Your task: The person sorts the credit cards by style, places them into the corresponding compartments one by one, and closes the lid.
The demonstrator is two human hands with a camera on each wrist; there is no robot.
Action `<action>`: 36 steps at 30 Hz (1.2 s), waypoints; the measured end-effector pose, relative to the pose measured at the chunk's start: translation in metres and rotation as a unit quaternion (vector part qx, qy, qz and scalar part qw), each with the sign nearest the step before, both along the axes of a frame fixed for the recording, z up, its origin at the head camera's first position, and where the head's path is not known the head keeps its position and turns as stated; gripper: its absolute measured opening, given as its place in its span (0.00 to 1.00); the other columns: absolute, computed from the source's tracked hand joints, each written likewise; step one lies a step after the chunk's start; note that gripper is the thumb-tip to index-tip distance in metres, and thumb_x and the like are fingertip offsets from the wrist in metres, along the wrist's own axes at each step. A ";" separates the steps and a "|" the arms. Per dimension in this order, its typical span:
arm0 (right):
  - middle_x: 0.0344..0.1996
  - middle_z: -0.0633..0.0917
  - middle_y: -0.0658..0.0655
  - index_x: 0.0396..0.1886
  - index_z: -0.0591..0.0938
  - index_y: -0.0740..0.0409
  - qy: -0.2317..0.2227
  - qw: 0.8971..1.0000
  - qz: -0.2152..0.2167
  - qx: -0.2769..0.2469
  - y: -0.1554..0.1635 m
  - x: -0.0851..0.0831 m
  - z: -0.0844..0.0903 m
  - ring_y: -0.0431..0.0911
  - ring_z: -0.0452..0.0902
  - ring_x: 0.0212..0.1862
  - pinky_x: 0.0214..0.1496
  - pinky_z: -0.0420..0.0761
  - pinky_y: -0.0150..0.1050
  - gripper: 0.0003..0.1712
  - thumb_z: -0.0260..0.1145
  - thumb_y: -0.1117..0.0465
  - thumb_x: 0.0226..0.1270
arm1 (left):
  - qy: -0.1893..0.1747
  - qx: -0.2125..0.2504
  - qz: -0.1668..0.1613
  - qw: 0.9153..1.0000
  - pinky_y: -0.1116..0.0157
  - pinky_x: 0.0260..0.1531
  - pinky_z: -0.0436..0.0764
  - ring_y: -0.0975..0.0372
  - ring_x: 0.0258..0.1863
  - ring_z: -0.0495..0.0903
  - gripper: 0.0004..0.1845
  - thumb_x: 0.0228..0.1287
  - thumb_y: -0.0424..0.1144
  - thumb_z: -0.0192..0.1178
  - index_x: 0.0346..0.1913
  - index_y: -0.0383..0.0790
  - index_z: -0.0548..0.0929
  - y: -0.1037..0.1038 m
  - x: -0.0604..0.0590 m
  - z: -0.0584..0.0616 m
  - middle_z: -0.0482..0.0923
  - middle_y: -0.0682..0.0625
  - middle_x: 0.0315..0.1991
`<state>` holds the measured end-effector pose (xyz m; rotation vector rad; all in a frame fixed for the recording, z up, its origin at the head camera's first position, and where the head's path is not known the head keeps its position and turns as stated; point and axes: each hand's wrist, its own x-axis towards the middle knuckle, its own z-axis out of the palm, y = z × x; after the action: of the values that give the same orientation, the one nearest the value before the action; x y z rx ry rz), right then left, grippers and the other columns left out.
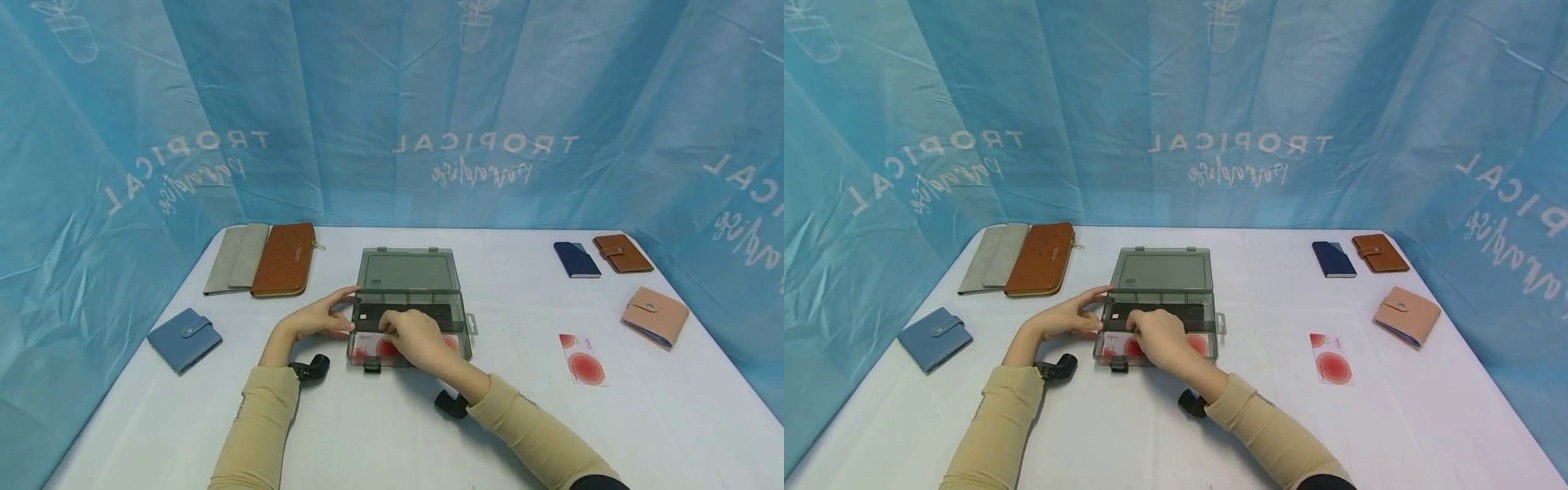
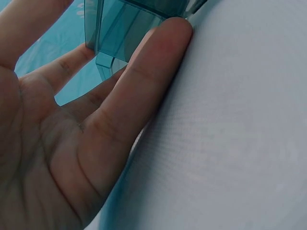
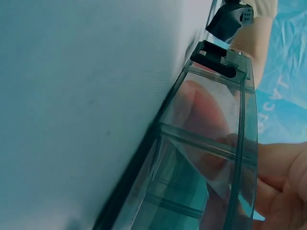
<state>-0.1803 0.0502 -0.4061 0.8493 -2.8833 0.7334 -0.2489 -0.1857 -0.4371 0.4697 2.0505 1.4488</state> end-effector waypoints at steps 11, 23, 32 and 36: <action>0.35 0.82 0.51 0.44 0.85 0.49 0.033 0.997 -0.013 0.073 -0.001 0.002 -0.002 0.44 0.78 0.34 0.26 0.76 0.33 0.12 0.64 0.63 0.61 | 0.002 -0.007 0.000 1.000 0.59 0.44 0.80 0.58 0.39 0.80 0.48 0.54 0.39 0.67 0.73 0.50 0.48 -0.001 0.000 0.000 0.47 0.35 0.70; 0.35 0.85 0.49 0.48 0.82 0.49 -0.052 0.998 0.010 0.043 0.020 0.009 0.006 0.40 0.76 0.31 0.25 0.72 0.32 0.15 0.59 0.63 0.63 | 0.002 -0.004 -0.002 1.000 0.58 0.45 0.80 0.57 0.42 0.79 0.48 0.56 0.39 0.66 0.73 0.50 0.47 -0.001 0.000 0.000 0.46 0.35 0.70; 0.40 0.85 0.51 0.44 0.83 0.55 -0.031 0.996 -0.068 -0.047 0.100 0.015 0.011 0.48 0.79 0.44 0.45 0.78 0.47 0.11 0.61 0.66 0.62 | 0.007 -0.009 -0.001 1.000 0.58 0.44 0.80 0.57 0.41 0.80 0.48 0.55 0.39 0.66 0.73 0.48 0.47 -0.001 0.001 0.001 0.47 0.34 0.70; 0.39 0.85 0.55 0.44 0.83 0.57 -0.032 0.991 -0.120 -0.041 0.147 0.022 0.008 0.52 0.79 0.43 0.45 0.78 0.51 0.12 0.61 0.66 0.62 | 0.009 -0.010 -0.003 1.000 0.58 0.44 0.80 0.57 0.41 0.80 0.48 0.55 0.39 0.66 0.73 0.49 0.48 -0.001 0.001 0.000 0.47 0.35 0.70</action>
<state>-0.1579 0.1971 -0.3977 0.4660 -2.9141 0.8587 -0.2482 -0.1864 -0.4370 0.4823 2.0748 1.4246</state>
